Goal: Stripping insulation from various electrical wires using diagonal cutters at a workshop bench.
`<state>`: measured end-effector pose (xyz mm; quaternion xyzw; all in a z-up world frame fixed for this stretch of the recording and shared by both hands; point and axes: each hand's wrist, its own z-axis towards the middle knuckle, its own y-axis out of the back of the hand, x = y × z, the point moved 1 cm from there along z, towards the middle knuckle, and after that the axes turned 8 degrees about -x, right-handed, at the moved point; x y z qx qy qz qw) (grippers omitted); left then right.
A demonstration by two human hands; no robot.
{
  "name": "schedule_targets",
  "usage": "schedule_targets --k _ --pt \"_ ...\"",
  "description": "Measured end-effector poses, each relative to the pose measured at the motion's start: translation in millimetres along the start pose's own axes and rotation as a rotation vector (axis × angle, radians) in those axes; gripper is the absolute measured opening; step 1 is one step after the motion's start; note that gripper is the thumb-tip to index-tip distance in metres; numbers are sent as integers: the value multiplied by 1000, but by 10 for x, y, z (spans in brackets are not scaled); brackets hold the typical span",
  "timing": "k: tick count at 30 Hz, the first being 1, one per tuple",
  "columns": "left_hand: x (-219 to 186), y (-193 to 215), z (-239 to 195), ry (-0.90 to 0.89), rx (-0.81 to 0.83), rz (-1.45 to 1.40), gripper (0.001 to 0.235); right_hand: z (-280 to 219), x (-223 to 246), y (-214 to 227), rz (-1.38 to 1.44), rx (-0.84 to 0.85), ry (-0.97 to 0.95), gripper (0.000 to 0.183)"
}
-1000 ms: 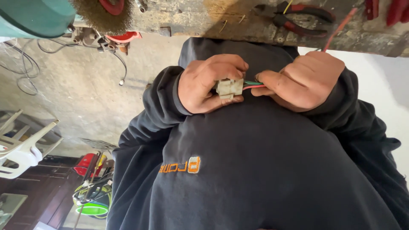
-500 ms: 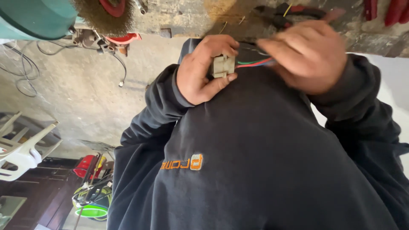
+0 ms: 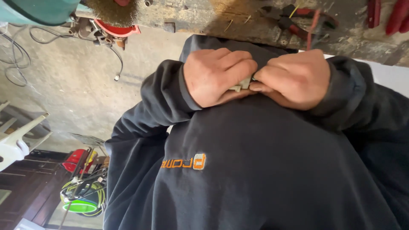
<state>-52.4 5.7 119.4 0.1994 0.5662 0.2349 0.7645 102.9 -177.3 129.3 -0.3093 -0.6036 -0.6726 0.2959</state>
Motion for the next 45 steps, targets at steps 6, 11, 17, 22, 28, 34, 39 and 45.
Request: schedule_targets --k 6,11,17,22,28,34,39,45 --pt "-30 -40 -51 39 -101 45 40 49 -79 42 22 -118 53 23" --pt "-63 -31 -54 24 -126 28 41 -47 -45 59 27 -97 61 21" --pt "-22 -34 8 -5 -95 -31 42 -121 -12 160 59 -59 44 22" --pt "186 -134 -177 70 -119 -272 48 -155 -3 340 -77 -105 48 22" --pt "342 -257 -301 255 11 -807 47 -174 -179 374 -574 -257 295 25" --pt "369 -312 -301 669 103 -1285 65 -181 -399 272 -651 -259 285 23" --pt "415 -352 -325 582 128 -1327 73 -93 -323 299 -489 -307 253 30" --pt "431 -386 -297 557 122 -1370 75 26 -242 275 -478 -402 294 28"
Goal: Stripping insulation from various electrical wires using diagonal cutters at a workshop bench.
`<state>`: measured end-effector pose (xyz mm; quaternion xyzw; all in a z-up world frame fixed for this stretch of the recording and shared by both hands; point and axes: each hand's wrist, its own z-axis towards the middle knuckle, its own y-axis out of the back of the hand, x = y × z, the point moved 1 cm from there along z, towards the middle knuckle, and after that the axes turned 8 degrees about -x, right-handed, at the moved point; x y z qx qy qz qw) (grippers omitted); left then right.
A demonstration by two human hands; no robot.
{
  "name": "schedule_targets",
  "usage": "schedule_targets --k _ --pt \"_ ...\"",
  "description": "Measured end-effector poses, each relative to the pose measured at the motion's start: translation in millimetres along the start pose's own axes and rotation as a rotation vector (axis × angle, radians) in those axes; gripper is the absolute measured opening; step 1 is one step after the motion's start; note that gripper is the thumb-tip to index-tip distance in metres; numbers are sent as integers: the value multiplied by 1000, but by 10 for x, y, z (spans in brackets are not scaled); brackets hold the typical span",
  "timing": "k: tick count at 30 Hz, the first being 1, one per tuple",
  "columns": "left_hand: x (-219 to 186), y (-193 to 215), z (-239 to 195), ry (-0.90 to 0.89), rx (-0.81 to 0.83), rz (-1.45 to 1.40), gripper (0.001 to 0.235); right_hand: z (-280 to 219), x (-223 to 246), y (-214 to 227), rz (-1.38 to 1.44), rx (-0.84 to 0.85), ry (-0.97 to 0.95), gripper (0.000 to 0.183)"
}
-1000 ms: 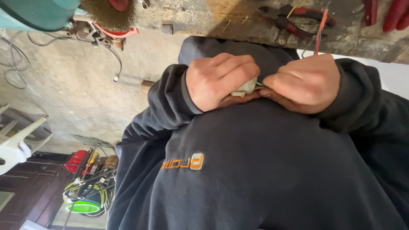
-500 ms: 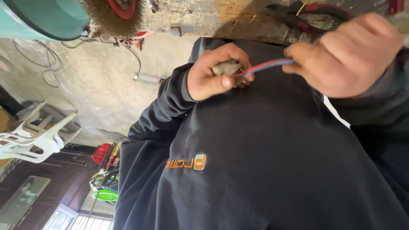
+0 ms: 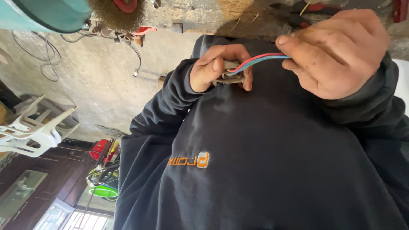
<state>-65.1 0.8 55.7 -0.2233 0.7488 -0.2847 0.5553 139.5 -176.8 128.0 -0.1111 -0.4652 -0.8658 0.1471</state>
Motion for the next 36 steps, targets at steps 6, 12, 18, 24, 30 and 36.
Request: schedule_targets --k 6,12,18,24,30,36 --pt "-91 -56 0 -94 -122 325 68 200 141 89 -99 35 29 20" --pt "-198 -165 -33 -120 -249 622 45 232 148 77 -30 126 -94 19" --pt "-103 -128 -40 -122 -422 564 36 136 156 86 -137 83 193 19" --pt "-171 -169 -20 -137 -520 707 30 -127 256 32 -300 -24 223 28" --pt "-160 -159 14 -407 -496 1179 39 -301 432 -80 142 262 -538 5" --pt "-227 -135 -2 -509 -398 1356 48 31 420 -161 368 193 -522 18"
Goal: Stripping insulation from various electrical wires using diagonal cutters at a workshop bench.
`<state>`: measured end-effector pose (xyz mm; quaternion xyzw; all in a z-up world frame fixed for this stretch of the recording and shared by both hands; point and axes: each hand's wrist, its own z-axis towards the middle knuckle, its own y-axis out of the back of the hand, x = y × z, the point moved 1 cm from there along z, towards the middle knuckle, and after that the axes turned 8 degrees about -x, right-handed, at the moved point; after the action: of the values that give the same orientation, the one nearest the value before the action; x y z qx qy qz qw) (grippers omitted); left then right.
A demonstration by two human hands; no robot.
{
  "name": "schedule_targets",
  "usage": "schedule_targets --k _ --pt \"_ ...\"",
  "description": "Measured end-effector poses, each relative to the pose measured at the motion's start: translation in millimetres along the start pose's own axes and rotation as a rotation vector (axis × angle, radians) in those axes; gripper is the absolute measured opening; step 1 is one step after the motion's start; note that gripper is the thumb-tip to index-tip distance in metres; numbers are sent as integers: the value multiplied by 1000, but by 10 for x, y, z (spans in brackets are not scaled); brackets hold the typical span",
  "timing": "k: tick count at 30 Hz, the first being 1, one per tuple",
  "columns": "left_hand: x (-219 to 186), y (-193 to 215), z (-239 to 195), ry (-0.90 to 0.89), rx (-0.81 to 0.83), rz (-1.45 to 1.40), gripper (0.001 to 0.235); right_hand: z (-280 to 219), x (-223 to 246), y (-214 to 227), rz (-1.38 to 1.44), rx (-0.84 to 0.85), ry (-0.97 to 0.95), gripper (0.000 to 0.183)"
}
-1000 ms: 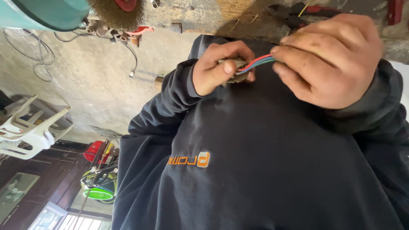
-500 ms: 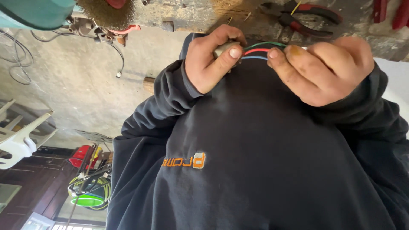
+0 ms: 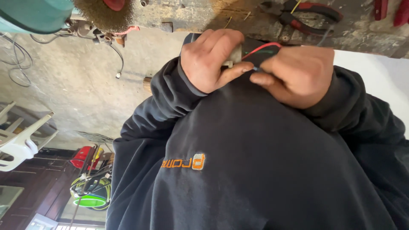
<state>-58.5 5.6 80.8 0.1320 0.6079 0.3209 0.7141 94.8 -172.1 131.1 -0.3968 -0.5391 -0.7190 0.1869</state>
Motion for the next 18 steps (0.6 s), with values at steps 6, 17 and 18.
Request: schedule_targets --k 6,17,18 --pt "-76 -53 -25 12 14 -82 43 -87 -169 44 -3 2 112 22" --pt "-144 -156 12 5 -67 -80 46 -416 -347 182 -10 36 184 17" --pt "-133 -178 10 -17 -77 -72 47 -407 -381 201 -2 32 179 17"
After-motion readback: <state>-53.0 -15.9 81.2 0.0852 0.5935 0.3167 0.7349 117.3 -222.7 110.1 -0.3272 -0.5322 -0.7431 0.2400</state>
